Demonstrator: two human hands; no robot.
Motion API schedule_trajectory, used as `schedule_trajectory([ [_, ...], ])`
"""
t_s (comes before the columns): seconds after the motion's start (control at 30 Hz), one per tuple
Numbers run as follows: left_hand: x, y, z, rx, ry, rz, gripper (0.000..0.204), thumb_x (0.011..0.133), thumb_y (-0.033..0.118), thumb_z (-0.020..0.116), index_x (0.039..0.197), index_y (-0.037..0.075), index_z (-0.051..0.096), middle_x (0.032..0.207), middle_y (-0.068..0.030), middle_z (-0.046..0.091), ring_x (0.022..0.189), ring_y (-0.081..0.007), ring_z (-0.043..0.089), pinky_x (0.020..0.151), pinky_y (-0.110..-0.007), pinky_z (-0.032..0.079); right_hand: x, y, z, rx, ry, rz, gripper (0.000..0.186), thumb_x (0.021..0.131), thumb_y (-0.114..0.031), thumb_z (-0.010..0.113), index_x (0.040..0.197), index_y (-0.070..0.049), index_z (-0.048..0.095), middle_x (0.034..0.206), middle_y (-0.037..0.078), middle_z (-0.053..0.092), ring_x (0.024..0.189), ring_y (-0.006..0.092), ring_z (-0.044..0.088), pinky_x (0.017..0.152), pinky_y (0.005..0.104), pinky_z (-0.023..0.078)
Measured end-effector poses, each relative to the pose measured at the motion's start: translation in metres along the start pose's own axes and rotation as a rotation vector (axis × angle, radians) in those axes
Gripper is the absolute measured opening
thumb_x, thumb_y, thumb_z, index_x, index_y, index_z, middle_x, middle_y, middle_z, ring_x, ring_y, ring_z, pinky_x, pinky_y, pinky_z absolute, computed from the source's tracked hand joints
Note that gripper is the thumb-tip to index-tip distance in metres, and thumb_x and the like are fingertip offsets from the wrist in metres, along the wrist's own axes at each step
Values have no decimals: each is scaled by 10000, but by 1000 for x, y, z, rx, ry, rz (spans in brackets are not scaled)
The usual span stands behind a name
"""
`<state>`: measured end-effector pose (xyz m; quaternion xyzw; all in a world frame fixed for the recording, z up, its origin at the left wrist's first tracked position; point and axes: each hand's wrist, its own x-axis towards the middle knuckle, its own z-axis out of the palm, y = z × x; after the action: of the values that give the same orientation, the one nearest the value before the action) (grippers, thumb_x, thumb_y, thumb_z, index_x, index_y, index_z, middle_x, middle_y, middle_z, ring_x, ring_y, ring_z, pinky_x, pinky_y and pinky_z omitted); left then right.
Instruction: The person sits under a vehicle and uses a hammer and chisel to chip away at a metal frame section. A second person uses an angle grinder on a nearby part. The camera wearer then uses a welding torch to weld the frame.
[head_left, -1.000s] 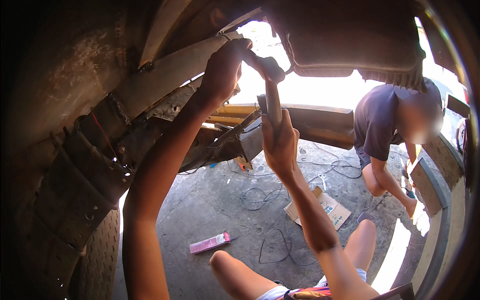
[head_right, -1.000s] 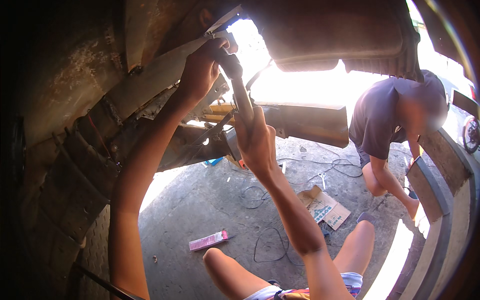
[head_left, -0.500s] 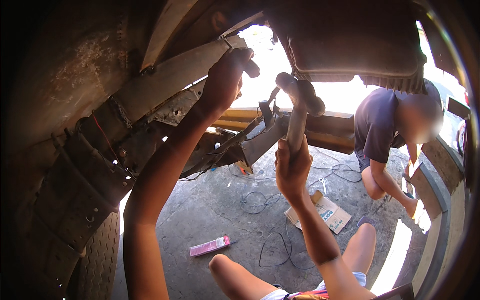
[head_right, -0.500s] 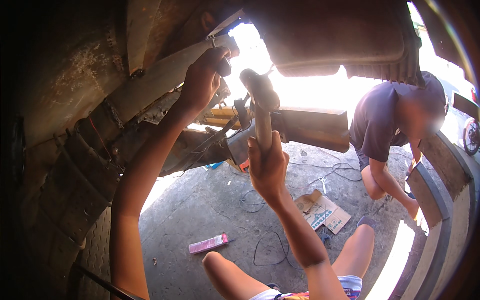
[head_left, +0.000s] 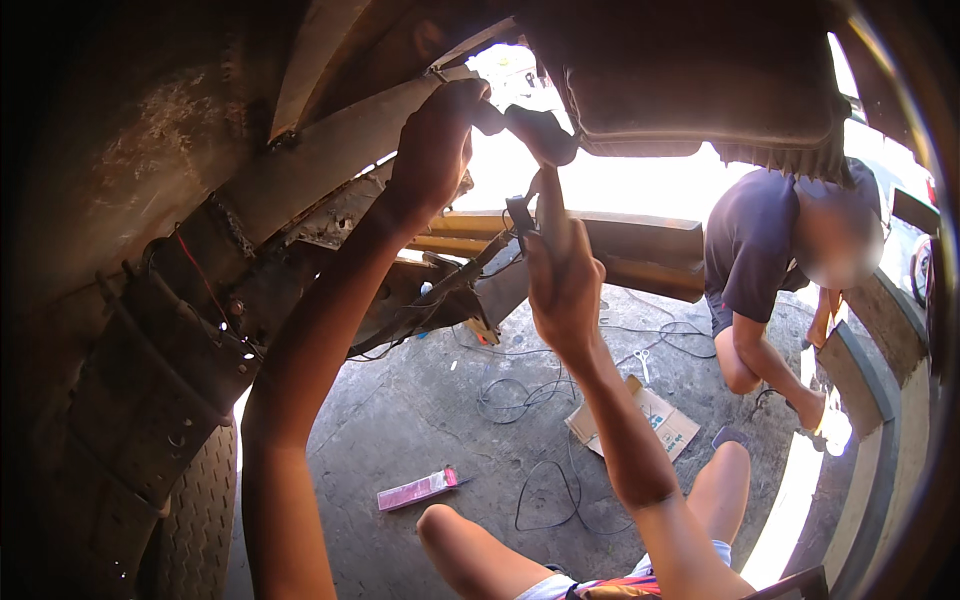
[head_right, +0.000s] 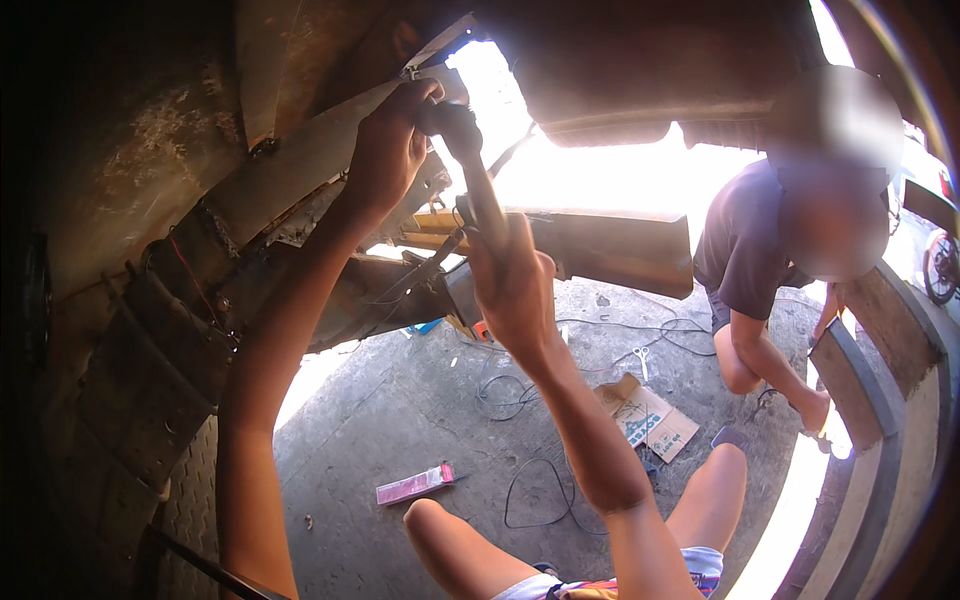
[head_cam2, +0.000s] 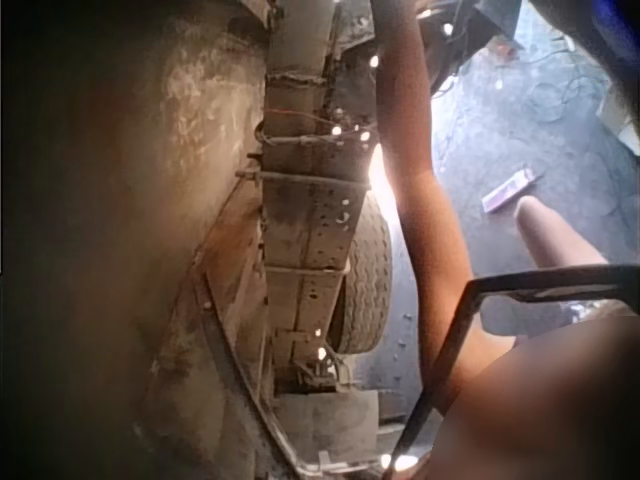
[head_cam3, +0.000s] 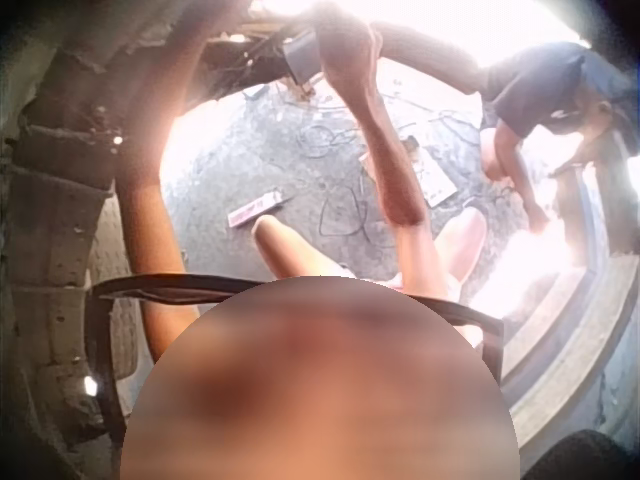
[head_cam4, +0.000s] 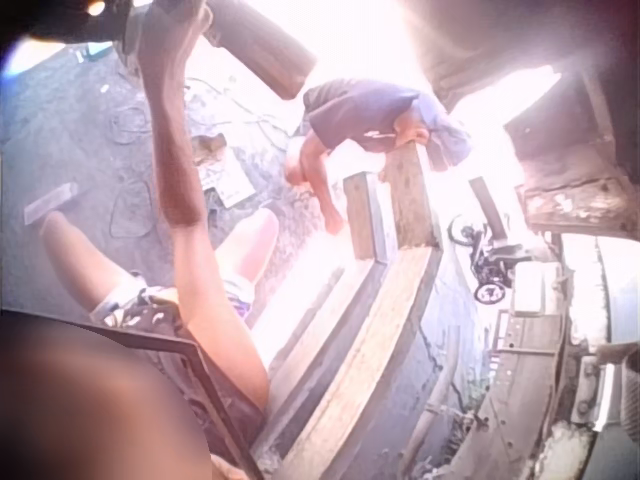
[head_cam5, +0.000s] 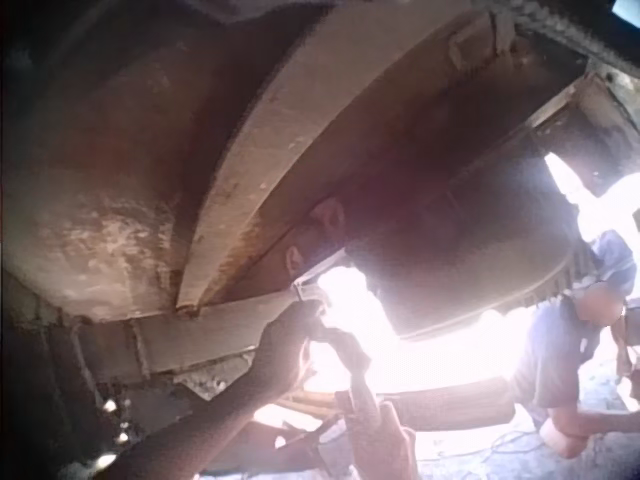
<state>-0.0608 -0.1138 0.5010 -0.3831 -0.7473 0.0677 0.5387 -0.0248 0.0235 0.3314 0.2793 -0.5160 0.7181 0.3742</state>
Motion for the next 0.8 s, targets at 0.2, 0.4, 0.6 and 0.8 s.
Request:
schedule_trajectory([
  [0.2,-11,24,-17,-62,-107,-150,405,817,-139,611,1178,43,592,1045,-142,669,949,-273,698,795,-347,555,-48,10,-23,2,-118,174,245,956,-168,653,907,-6,476,620,173,610,550,271,686,470,357,472],
  [0.4,-32,76,-65,-50,55,-192,383,844,-96,672,1191,33,572,1124,-120,663,1008,-235,685,838,-359,571,-146,76,-73,85,-128,6,241,904,-161,678,1034,22,592,614,96,596,510,219,640,487,345,471],
  [0.6,-103,157,-161,-361,743,-646,384,987,116,616,1307,-56,491,1274,-171,593,1130,-345,635,987,-400,570,-208,109,-165,-287,-711,228,279,873,-313,730,897,-64,607,668,120,661,551,309,671,508,399,513],
  [0.8,-198,220,-235,-337,613,-619,536,1016,258,570,1445,12,365,1396,-135,485,1263,-401,535,1035,-389,543,-262,145,-199,-801,-1471,546,354,846,-439,703,916,-92,705,798,155,704,803,343,709,724,470,558],
])
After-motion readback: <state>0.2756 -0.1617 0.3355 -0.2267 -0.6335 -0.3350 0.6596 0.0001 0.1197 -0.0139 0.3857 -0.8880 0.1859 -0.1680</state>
